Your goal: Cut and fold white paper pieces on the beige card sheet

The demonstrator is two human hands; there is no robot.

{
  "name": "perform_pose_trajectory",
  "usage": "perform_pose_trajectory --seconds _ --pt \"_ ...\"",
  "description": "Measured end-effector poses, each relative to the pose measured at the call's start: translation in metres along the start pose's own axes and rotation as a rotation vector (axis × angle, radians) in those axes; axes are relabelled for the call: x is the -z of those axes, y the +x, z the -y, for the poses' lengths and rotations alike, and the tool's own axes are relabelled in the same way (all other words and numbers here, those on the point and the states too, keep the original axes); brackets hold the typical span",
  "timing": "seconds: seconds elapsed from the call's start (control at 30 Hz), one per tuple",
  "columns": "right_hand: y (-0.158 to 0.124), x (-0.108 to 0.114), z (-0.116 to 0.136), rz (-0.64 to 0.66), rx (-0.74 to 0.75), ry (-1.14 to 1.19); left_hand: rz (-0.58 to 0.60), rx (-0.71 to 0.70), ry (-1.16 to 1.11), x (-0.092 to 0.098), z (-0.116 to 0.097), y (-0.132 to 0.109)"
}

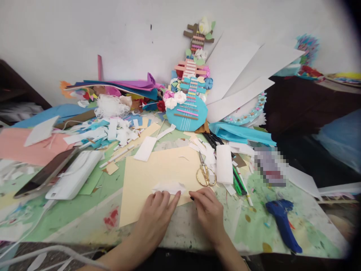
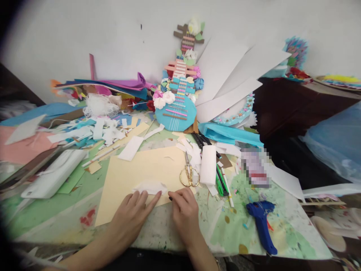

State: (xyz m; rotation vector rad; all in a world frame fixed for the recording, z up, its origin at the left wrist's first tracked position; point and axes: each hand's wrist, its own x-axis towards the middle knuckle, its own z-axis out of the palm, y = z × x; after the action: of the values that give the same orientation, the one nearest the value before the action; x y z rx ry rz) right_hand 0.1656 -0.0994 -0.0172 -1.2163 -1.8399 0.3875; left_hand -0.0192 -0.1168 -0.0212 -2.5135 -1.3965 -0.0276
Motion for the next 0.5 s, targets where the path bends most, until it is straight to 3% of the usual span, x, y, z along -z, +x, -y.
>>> perform_pose_trajectory --seconds 0.13,0.23,0.37,0.5 --pt "0.025 0.016 0.006 0.111 -0.042 -0.03 -0.042 -0.037 -0.002 -0.002 0.005 -0.003" --pt "0.057 0.015 0.008 0.342 -0.026 -0.084 -0.052 -0.061 -0.009 -0.004 0.008 -0.003" --pt "0.098 -0.015 0.008 0.557 -0.005 -0.154 -0.056 -0.048 -0.023 -0.007 0.009 -0.002" --pt "0.12 -0.048 0.009 0.765 -0.013 -0.213 -0.049 -0.062 -0.047 -0.005 0.013 -0.002"
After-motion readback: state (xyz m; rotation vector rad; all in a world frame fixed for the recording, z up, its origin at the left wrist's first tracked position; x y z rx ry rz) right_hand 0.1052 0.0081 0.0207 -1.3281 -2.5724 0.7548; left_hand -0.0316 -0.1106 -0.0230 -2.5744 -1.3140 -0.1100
